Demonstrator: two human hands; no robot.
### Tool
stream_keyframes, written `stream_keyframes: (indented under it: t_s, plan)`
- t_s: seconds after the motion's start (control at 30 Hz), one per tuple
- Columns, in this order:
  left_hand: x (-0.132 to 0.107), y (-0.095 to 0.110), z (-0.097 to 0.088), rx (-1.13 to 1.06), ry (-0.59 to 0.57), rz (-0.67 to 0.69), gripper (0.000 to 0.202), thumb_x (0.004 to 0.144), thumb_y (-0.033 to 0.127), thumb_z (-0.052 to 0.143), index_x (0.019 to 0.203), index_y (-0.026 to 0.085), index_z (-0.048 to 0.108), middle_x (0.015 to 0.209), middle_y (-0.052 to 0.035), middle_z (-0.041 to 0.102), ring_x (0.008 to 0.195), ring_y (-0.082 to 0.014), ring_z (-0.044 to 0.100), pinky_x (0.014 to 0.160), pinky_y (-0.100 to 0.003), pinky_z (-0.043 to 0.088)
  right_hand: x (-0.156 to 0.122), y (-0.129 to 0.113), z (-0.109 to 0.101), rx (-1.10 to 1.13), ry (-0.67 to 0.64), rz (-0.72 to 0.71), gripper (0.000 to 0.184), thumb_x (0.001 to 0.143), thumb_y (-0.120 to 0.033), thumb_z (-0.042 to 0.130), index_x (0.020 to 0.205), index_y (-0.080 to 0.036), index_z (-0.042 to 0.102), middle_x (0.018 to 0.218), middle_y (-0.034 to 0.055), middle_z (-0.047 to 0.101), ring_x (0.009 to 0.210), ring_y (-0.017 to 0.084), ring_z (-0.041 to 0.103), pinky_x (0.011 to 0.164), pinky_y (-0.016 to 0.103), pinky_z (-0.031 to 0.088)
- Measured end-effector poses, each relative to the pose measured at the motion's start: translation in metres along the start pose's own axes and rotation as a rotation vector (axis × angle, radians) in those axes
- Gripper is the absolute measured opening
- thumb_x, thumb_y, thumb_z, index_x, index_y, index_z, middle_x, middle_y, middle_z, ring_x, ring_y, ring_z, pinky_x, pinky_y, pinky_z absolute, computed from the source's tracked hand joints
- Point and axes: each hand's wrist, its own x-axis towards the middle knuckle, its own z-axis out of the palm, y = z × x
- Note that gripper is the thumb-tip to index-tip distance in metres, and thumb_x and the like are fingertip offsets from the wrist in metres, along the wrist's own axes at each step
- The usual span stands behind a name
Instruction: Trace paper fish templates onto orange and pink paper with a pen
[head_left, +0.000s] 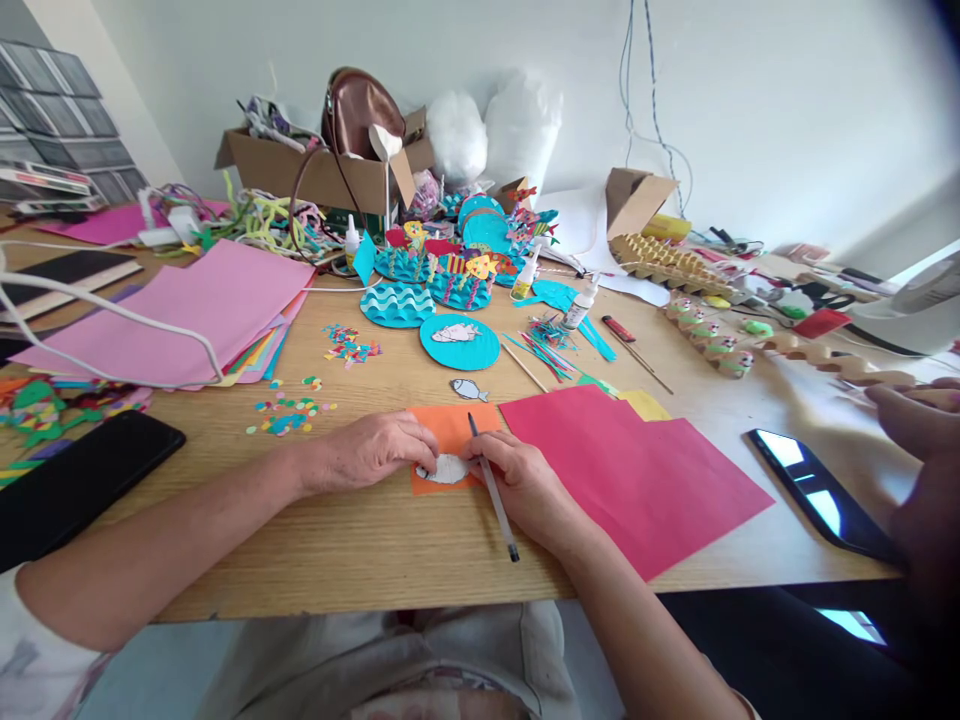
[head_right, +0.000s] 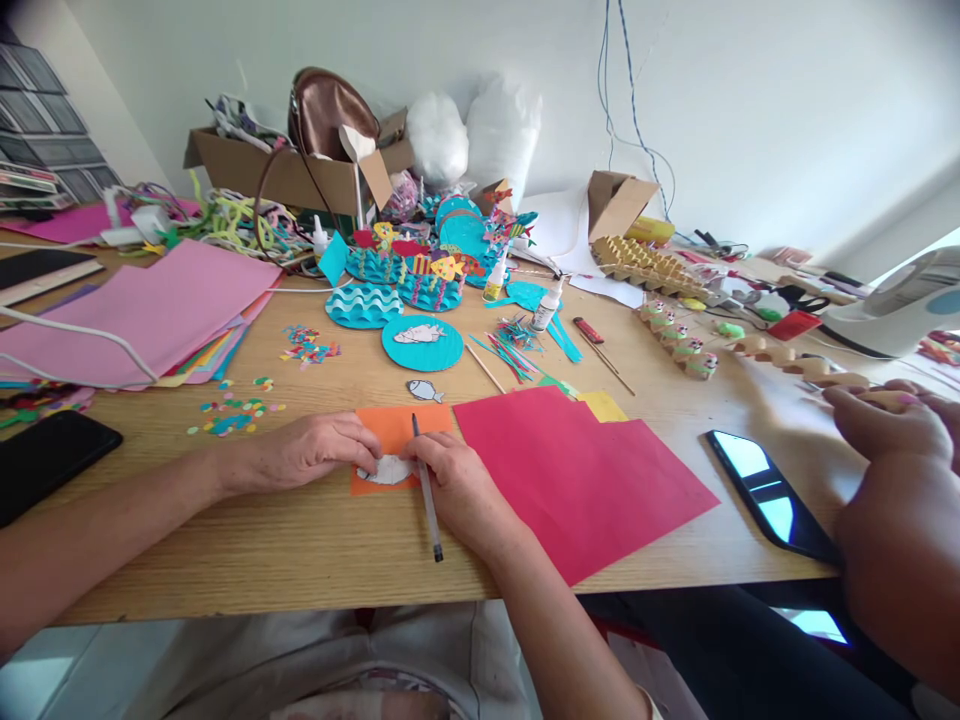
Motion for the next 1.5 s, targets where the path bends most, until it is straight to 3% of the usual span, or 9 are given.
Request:
stream_keyframes:
  t_s: [0.8, 1.23, 1.3, 1.43, 1.5]
  plan:
    - [-0.003, 0.002, 0.004, 0.011, 0.035, 0.000, 0.031, 0.095, 0.017, 0.035, 0.097, 0.018, 0.066, 0.099, -0.0033, 0.065, 0.087, -0.0140, 0.053, 0.081, -0.024, 0.038, 0.000, -0.001, 0.001, 0.020, 0.010, 0.003, 0.019, 0.080, -0.003, 0.049, 0.082, -0.019, 0.059, 0.078, 0.0026, 0.063, 0.073, 0.014, 0.056, 0.065, 0.023, 0.043]
    - [-0.006, 0.005, 0.003, 0.071, 0.016, 0.002, 0.034, 0.093, 0.013, 0.035, 0.105, 0.023, 0.065, 0.106, -0.0033, 0.065, 0.088, -0.0150, 0.052, 0.080, -0.026, 0.040, 0.000, -0.003, -0.001, 0.051, 0.009, 0.036, 0.018, 0.080, -0.005, 0.048, 0.081, -0.018, 0.061, 0.078, 0.0034, 0.064, 0.073, 0.014, 0.057, 0.065, 0.024, 0.043]
    - [-0.006, 0.005, 0.003, 0.074, 0.018, -0.002, 0.034, 0.093, 0.013, 0.035, 0.104, 0.023, 0.065, 0.106, -0.0033, 0.065, 0.088, -0.0148, 0.052, 0.081, -0.026, 0.040, -0.002, -0.002, -0.005, 0.113, 0.081, 0.090, 0.014, 0.080, -0.009, 0.051, 0.083, -0.019, 0.061, 0.078, 0.0029, 0.064, 0.073, 0.014, 0.058, 0.065, 0.024, 0.044]
    - [-0.006, 0.004, 0.004, 0.060, 0.051, 0.017, 0.032, 0.093, 0.013, 0.036, 0.101, 0.022, 0.066, 0.104, -0.0041, 0.066, 0.088, -0.0147, 0.054, 0.080, -0.026, 0.040, -0.011, -0.003, -0.024, 0.302, 0.394, 0.268, 0.006, 0.082, -0.024, 0.056, 0.084, -0.020, 0.060, 0.077, 0.0017, 0.064, 0.069, 0.013, 0.058, 0.064, 0.024, 0.046]
    - [-0.006, 0.003, 0.005, 0.056, 0.066, 0.035, 0.033, 0.093, 0.012, 0.035, 0.100, 0.022, 0.065, 0.103, -0.0044, 0.066, 0.088, -0.0145, 0.054, 0.079, -0.026, 0.041, -0.016, -0.007, -0.033, 0.398, 0.490, 0.306, 0.008, 0.083, -0.027, 0.055, 0.084, -0.021, 0.060, 0.076, 0.0012, 0.065, 0.070, 0.013, 0.059, 0.065, 0.025, 0.046]
